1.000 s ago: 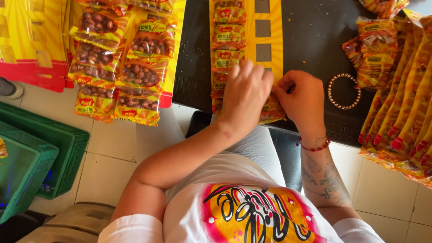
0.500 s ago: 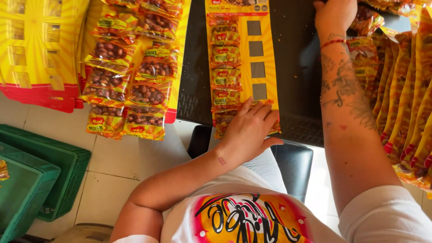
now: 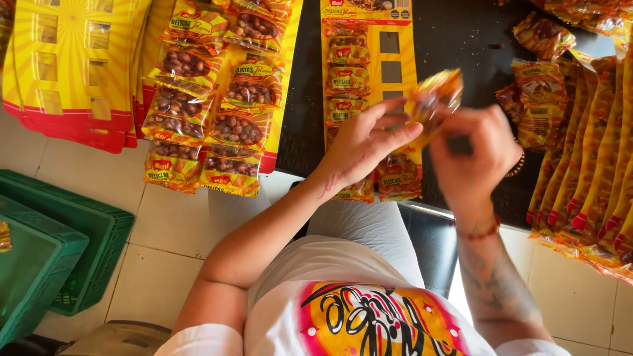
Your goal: The person places small individual bags of snacks into the slots of a larger display card, repeating this for several cards and then stacking the completed display cards on a table.
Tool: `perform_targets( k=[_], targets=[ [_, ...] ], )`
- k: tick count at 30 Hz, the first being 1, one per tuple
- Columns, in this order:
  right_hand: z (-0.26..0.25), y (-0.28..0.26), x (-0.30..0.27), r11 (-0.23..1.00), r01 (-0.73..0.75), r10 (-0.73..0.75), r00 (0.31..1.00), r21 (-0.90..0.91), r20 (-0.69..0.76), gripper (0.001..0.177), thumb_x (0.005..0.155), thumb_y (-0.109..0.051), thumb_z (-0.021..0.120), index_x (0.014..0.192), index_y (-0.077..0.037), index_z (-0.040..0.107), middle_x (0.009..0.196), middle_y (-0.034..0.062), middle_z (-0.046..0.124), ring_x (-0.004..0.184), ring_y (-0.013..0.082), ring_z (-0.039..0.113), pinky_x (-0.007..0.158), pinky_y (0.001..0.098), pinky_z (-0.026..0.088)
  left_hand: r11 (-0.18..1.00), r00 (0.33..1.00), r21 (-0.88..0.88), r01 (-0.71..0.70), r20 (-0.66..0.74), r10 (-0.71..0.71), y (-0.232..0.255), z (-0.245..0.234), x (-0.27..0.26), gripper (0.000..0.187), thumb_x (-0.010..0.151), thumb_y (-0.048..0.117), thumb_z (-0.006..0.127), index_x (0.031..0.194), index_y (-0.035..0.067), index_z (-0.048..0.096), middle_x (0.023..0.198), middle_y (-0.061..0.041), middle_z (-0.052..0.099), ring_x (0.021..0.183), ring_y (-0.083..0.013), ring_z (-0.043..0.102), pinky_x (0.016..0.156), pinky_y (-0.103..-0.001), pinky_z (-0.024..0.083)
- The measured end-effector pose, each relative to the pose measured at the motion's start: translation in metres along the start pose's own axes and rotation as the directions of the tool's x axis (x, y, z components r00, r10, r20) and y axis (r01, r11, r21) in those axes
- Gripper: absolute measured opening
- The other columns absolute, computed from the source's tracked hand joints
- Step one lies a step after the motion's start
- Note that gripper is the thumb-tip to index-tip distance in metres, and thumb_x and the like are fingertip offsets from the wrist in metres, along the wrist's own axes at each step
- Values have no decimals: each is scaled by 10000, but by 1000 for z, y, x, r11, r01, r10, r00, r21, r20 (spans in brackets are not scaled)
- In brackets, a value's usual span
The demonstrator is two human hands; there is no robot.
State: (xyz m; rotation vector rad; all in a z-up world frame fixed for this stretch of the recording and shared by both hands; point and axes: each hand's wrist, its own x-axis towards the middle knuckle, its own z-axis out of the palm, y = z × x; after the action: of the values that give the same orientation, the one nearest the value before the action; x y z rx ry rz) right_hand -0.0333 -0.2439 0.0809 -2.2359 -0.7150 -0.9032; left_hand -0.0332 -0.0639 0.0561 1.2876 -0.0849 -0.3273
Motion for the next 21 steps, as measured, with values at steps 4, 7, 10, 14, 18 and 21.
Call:
perform_targets(
  k=[4,7,10,14,18,21],
  targets=[
    [-10,-27,-19,938,-30,10,998,345,59,212,793,-63,912,873,-11,723,1089,209,758,883,324,633,810,414,524,935,943,131,-329,-5,333,-36,-11,14,256,979,232,726,1159,51,731,965,-167,763,845,-250,780,727,-319,641],
    [-27,-43,-17,753,-430,366,903,498,227,452,994,-292,653,1285,36,545,1431,244,518,1326,264,542,998,308,526,964,977,162,-213,49,208,-15,-2,-6,212,960,257,681,1066,88,752,882,59,729,777,-3,597,664,-179,489],
    [-24,-18,-26,640,-644,530,765,418,366,59,1022,65,714,1049,34,673,1003,136,725,892,144,692,803,213,573,890,968,391,-232,183,172,1,5,-20,335,946,394,618,933,104,783,812,33,764,751,-21,558,598,-245,443],
    [-24,-5,-26,629,-680,516,728,377,452,108,939,103,769,1000,75,685,934,174,734,852,210,751,794,246,620,655,849,559,-508,195,492,-10,4,-28,315,1022,212,554,798,17,657,707,-90,671,659,-239,575,692,-367,427],
    [8,44,-44,531,-775,583,627,342,516,218,866,94,819,1018,0,694,905,111,739,800,113,711,781,199,610,422,856,849,-318,65,513,-25,-5,-10,73,882,205,733,876,132,734,757,-86,695,737,-305,647,694,-450,456],
    [38,68,-38,576,-752,596,655,321,465,247,847,99,839,1006,-30,700,912,102,754,812,107,735,762,199,625,173,847,972,-156,42,530,-28,-8,18,96,880,229,752,835,146,767,764,-70,685,810,-290,610,721,-453,432]
  ],
)
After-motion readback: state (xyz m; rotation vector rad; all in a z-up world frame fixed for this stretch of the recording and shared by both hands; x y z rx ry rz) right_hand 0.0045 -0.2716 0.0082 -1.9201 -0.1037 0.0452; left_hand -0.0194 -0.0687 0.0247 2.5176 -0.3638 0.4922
